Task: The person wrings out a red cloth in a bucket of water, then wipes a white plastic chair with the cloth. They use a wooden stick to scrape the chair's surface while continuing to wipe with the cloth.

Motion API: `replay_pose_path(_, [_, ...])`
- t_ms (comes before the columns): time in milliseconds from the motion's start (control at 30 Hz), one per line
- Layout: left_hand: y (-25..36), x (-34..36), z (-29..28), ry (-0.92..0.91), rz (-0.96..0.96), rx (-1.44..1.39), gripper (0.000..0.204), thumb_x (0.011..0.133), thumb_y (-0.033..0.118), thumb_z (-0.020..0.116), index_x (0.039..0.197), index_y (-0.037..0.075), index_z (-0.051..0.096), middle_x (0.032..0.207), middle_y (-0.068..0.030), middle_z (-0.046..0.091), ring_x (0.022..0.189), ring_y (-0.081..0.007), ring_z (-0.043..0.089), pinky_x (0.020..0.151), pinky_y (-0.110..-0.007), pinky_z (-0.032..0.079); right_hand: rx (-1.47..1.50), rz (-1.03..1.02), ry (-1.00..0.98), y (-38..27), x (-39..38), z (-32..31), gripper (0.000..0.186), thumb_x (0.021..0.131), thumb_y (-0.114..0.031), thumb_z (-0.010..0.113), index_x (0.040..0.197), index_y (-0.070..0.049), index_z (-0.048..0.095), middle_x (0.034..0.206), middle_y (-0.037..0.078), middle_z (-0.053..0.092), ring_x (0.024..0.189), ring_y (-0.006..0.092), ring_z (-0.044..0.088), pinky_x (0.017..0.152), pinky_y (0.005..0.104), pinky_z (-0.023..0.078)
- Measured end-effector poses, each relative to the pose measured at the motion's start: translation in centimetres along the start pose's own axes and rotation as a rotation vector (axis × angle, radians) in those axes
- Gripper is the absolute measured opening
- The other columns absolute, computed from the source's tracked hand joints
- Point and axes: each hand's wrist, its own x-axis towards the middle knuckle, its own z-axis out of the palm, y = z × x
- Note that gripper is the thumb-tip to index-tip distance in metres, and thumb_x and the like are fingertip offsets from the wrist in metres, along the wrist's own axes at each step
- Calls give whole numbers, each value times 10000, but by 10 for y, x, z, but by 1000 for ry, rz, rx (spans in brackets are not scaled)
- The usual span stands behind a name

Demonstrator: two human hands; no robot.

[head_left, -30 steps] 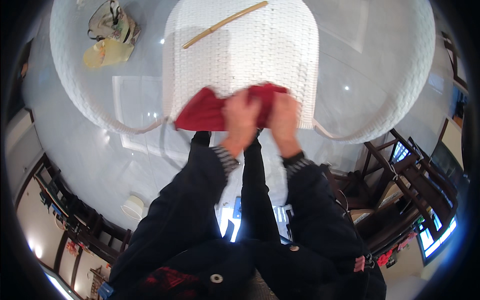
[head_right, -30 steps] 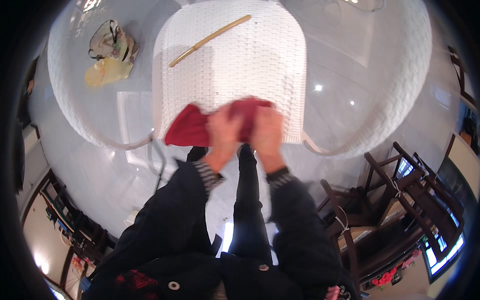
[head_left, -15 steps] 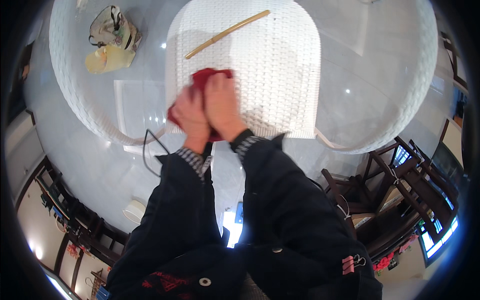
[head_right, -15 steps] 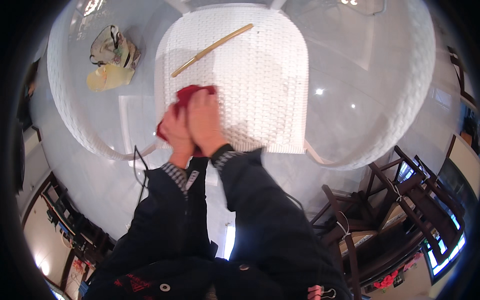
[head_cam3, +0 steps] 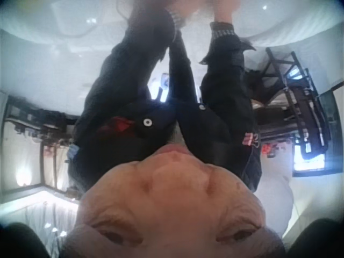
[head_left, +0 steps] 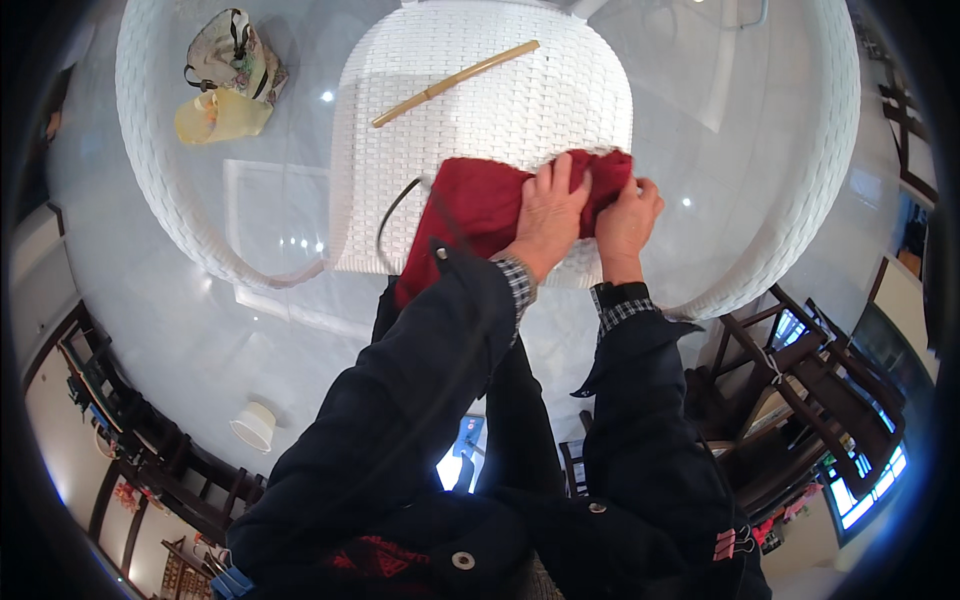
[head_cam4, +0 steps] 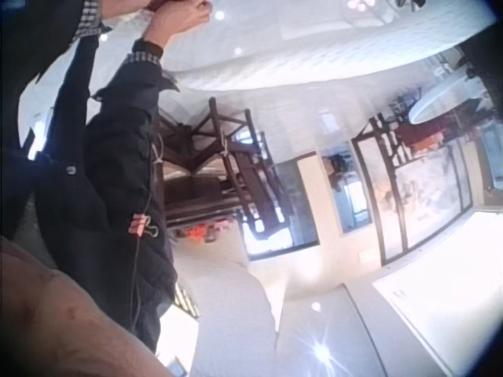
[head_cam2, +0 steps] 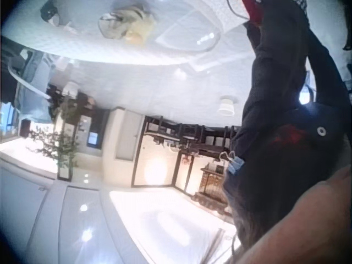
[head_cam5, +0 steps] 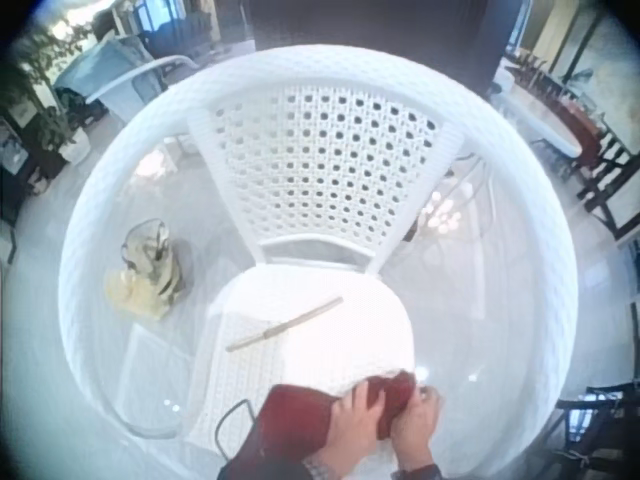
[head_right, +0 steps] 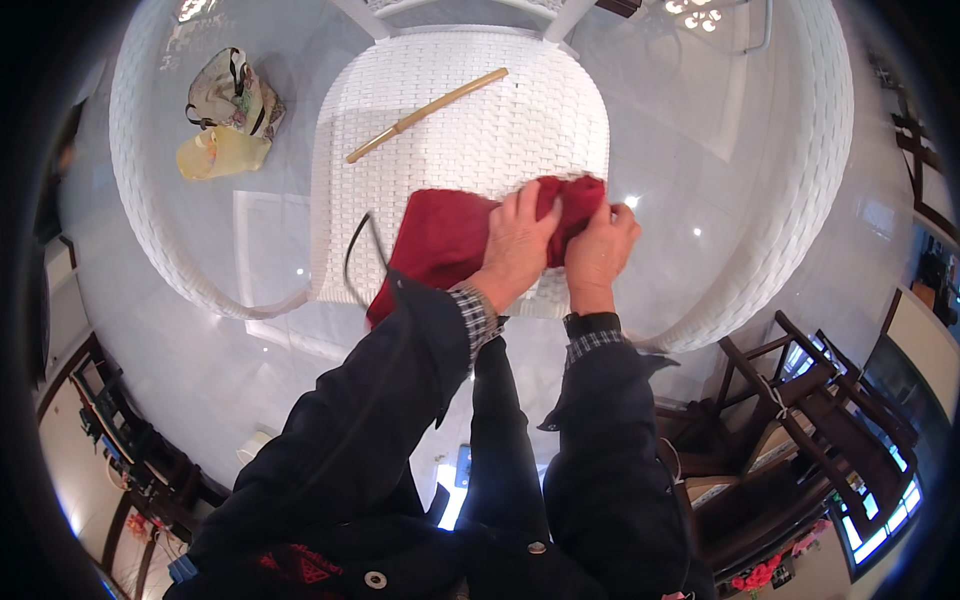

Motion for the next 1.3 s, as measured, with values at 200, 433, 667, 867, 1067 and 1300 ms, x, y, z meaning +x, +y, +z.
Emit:
replay_pose_path(200, [-47,-41,-22,200,-92,78,453,819,143,614,1264,224,633,1384,-175,452,1221,-357,443,971,-523,380,77,-242,80,-42,-33,27,531,834,-33,562,1332,119,459,1313,297,508,1177,462,483,1033,543,384])
replay_pose_path(433, [-153,-137,-53,261,-575,260,320,891,222,587,1195,125,614,1557,-181,298,1441,-408,257,1117,-649,210,391,-640,-271,-190,-84,63,631,871,-194,548,1401,121,411,1505,303,352,1390,451,321,1166,505,264])
replay_pose_path(667, [-136,-85,-41,367,-428,117,364,963,141,470,1278,-36,513,1466,-269,398,1372,-482,338,1098,-633,263,144,-713,-153,-147,-26,57,396,887,-126,502,1221,68,592,1278,230,593,1127,357,564,960,440,453])
replay_pose_path(867, [-45,-1,1,114,-13,59,309,913,150,527,1135,-6,674,1541,-211,360,1476,-370,232,1166,-604,185,61,-391,-2,-33,12,12,194,758,-20,589,937,-3,664,1083,158,630,954,354,575,818,435,502])
replay_pose_path(1067, [-52,-17,-30,29,169,-17,386,836,108,570,1209,105,671,1548,-173,354,1465,-373,253,1147,-621,196,-129,-41,-347,-56,-48,-31,253,842,-127,616,1059,-2,656,1088,197,628,957,384,620,780,477,517])
replay_pose_path(1300, [-102,-88,-73,13,-238,91,492,847,79,596,1324,191,628,1571,-172,304,1458,-398,248,1120,-678,127,82,-506,154,-136,34,-32,146,844,-130,657,947,-34,695,964,170,657,879,355,623,744,471,504])
